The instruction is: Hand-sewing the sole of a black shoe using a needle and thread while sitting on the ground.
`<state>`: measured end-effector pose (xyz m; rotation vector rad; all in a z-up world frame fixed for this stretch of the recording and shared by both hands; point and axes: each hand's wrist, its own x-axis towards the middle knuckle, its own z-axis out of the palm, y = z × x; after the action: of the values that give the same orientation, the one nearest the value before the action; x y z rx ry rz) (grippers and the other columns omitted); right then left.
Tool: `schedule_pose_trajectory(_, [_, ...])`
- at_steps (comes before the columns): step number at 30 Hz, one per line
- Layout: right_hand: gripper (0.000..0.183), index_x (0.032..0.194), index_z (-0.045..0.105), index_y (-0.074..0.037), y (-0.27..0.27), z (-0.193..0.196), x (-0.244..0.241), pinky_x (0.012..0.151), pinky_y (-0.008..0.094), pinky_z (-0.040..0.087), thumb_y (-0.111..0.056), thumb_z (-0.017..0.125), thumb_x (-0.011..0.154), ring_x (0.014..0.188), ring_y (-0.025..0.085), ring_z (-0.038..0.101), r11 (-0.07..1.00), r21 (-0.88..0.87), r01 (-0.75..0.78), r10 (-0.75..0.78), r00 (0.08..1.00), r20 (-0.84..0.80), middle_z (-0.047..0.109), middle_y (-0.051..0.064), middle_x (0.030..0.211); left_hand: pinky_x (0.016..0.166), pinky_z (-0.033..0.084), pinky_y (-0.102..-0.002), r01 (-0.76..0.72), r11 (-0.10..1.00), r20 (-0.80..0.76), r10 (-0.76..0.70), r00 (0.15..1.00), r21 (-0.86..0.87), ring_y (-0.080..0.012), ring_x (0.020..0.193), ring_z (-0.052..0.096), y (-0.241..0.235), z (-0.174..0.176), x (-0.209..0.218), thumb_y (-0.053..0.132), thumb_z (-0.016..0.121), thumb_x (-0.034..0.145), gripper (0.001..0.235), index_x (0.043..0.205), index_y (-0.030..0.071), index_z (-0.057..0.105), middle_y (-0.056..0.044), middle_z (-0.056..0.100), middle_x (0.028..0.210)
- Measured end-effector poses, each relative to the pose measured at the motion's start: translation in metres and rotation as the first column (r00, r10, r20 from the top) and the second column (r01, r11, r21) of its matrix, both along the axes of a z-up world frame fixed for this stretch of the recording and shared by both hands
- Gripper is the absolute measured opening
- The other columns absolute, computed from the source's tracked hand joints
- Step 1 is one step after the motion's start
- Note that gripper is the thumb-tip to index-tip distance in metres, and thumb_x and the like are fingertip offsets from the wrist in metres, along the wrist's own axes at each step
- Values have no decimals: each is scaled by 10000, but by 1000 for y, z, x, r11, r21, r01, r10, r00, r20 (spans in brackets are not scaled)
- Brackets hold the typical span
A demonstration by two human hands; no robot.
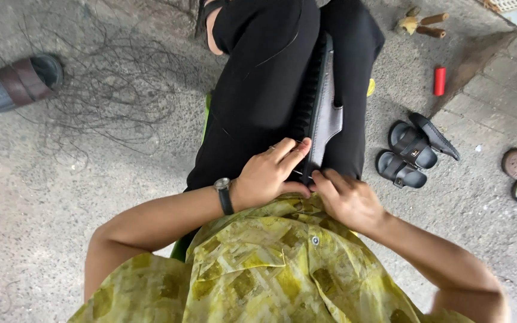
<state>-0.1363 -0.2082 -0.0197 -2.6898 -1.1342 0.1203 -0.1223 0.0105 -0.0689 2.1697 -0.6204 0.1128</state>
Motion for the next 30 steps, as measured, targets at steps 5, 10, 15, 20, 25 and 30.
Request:
schedule_pose_trajectory(5, [268, 1095, 618, -90, 7, -3, -5, 450, 370, 533, -258, 611, 887, 641, 267, 686, 989, 134, 66, -54, 994, -92, 657, 95, 941, 605, 562, -397, 55, 998, -81, -56, 995, -12, -323, 817, 656, 17, 28, 4, 546, 722, 656, 814, 1252, 21, 542, -136, 539, 1062])
schedule_pose_trajectory(10, [350, 1089, 663, -43, 37, 87, 41, 603, 335, 584, -244, 711, 807, 751, 273, 700, 944, 305, 124, -24, 950, -312, 667, 163, 1029, 529, 525, -352, 74, 973, -283, -136, 949, -220, -278, 670, 631, 47, 79, 18, 472, 779, 722, 888, 1415, 61, 404, -95, 558, 872])
schedule_pose_trajectory(15, [947, 1411, 279, 101, 66, 92, 33, 571, 302, 590, 71, 803, 622, 637, 220, 716, 664, 663, 346, 139, 814, -565, 601, 248, 1204, 531, 403, -245, 44, 722, -511, -530, 676, -691, -163, 582, 483, 41, 106, 6, 458, 717, 778, 989, 1463, 36, 142, -71, 554, 804])
schedule_pose_trajectory(20, [253, 986, 712, -20, 49, 73, 24, 534, 324, 565, 48, 708, 742, 618, 277, 703, 681, 667, 302, -37, 924, -380, 728, 104, 817, 474, 406, -234, 40, 758, -421, -404, 812, -652, -154, 540, 500, 45, 115, 9, 310, 610, 892, 506, 1206, 47, 314, -42, 534, 750])
schedule_pose_trajectory(25, [189, 937, 738, -82, 38, 68, 19, 536, 296, 594, -13, 729, 761, 554, 173, 705, 650, 593, 474, -209, 863, -461, 727, 14, 704, 399, 408, -187, 24, 820, -254, -205, 945, -572, -102, 492, 515, 42, 123, 8, 161, 761, 808, 120, 870, 91, 687, -37, 594, 988])
schedule_pose_trajectory(30, [90, 911, 679, -111, 49, 65, 22, 551, 318, 568, -142, 680, 826, 795, 265, 680, 903, 383, 192, -182, 981, -64, 667, 73, 978, 672, 560, -334, 116, 701, -330, -467, 820, -704, -233, 821, 655, 44, 124, 13, -38, 571, 894, 238, 1046, 106, 684, -110, 647, 1053])
